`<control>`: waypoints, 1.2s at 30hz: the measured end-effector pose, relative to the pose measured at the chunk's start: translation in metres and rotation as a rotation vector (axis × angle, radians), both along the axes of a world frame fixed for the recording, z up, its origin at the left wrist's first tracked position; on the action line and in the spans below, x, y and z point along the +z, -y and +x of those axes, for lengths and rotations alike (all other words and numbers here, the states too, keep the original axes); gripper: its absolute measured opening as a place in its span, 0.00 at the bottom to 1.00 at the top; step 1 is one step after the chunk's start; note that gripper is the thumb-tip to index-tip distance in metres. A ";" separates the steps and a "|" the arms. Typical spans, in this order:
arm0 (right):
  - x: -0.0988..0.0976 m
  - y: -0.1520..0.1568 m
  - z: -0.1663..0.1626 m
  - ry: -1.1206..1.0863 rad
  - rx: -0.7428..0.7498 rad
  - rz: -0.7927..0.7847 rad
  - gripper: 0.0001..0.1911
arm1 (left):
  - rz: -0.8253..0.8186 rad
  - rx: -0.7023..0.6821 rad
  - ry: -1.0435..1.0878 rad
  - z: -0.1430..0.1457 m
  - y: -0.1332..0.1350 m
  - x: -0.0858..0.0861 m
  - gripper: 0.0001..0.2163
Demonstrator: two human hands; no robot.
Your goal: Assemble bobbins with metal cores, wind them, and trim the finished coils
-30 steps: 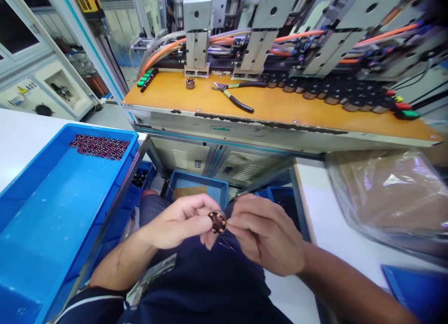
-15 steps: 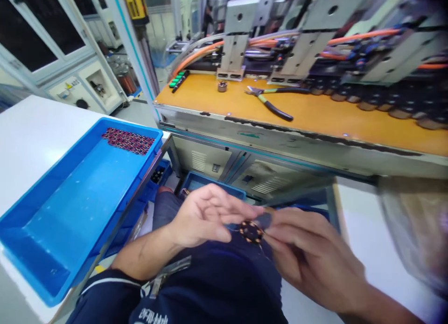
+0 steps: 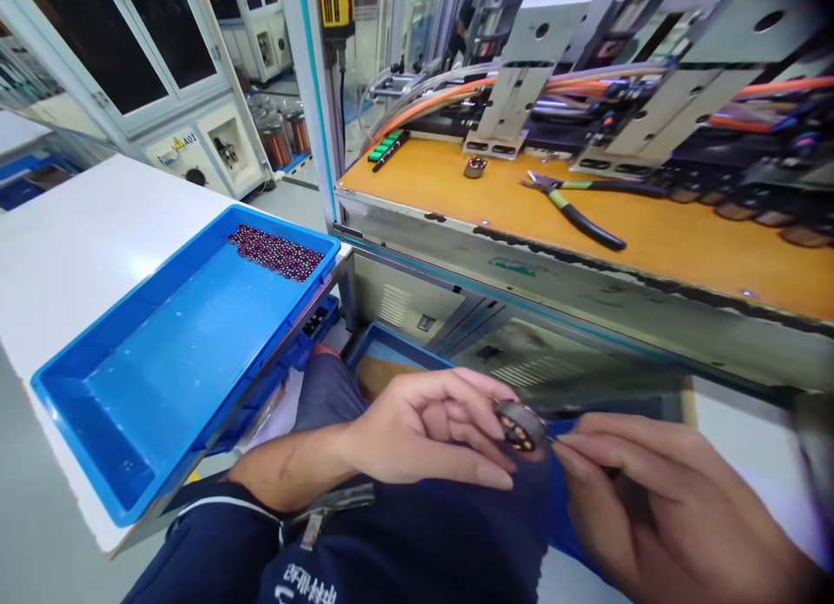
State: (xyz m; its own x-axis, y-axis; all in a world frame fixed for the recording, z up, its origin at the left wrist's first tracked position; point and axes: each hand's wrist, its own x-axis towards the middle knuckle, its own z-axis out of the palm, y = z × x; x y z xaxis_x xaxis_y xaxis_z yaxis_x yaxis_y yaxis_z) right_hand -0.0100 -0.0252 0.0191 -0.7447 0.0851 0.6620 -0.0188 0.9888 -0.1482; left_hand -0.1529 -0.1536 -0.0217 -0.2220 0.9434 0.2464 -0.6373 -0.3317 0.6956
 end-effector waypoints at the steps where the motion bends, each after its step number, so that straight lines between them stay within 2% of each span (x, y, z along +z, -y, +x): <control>1: 0.000 0.000 0.000 0.000 0.001 -0.022 0.09 | 0.039 0.020 0.025 -0.001 0.000 0.001 0.15; 3: 0.003 0.001 -0.002 0.001 0.040 -0.052 0.09 | 0.071 0.010 0.090 -0.003 0.000 0.004 0.15; 5: 0.009 0.002 -0.004 -0.001 0.112 -0.052 0.11 | -0.010 -0.053 0.121 -0.006 -0.001 0.004 0.14; 8: 0.014 0.002 -0.007 -0.032 0.204 -0.047 0.12 | -0.175 -0.279 0.046 -0.008 -0.001 -0.001 0.19; 10: 0.014 0.001 -0.007 -0.038 0.232 -0.042 0.11 | -0.196 -0.391 -0.010 -0.008 -0.001 -0.003 0.19; 12: 0.011 0.000 -0.005 -0.018 0.220 -0.029 0.08 | -0.191 -0.350 -0.052 -0.007 0.001 -0.003 0.17; 15: 0.006 0.002 -0.003 -0.054 0.125 -0.033 0.03 | -0.187 -0.167 -0.102 -0.005 0.005 0.002 0.13; 17: 0.006 0.006 -0.002 -0.093 0.053 -0.086 0.04 | -0.160 -0.057 -0.117 -0.004 0.006 0.007 0.11; 20: 0.008 0.008 -0.004 -0.095 0.025 -0.210 0.06 | -0.078 0.096 -0.127 -0.004 0.006 0.010 0.14; 22: 0.010 0.007 -0.004 -0.089 0.053 -0.263 0.05 | -0.046 0.145 -0.095 -0.005 0.003 0.010 0.18; 25: 0.012 0.003 -0.001 -0.102 0.139 -0.256 0.04 | -0.121 0.099 -0.032 -0.006 -0.001 0.009 0.18; 28: 0.010 0.001 0.001 -0.115 0.185 -0.223 0.04 | -0.249 -0.137 -0.062 -0.006 -0.005 0.008 0.20; 30: 0.008 0.000 0.002 -0.114 0.190 -0.227 0.04 | -0.276 -0.271 -0.099 -0.006 -0.005 0.008 0.18; 32: 0.007 -0.001 0.003 -0.127 0.190 -0.226 0.03 | -0.257 -0.272 -0.129 -0.006 -0.004 0.008 0.14; 36: 0.007 -0.001 0.004 -0.141 0.137 -0.215 0.05 | -0.204 -0.092 -0.179 -0.004 -0.004 0.011 0.10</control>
State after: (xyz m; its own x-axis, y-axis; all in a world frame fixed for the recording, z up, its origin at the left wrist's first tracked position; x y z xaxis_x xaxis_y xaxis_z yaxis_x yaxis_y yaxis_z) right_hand -0.0060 -0.0243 0.0257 -0.6609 0.1393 0.7374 -0.1852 0.9219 -0.3402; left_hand -0.1566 -0.1500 -0.0108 -0.1035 0.9916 0.0771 -0.5188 -0.1200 0.8464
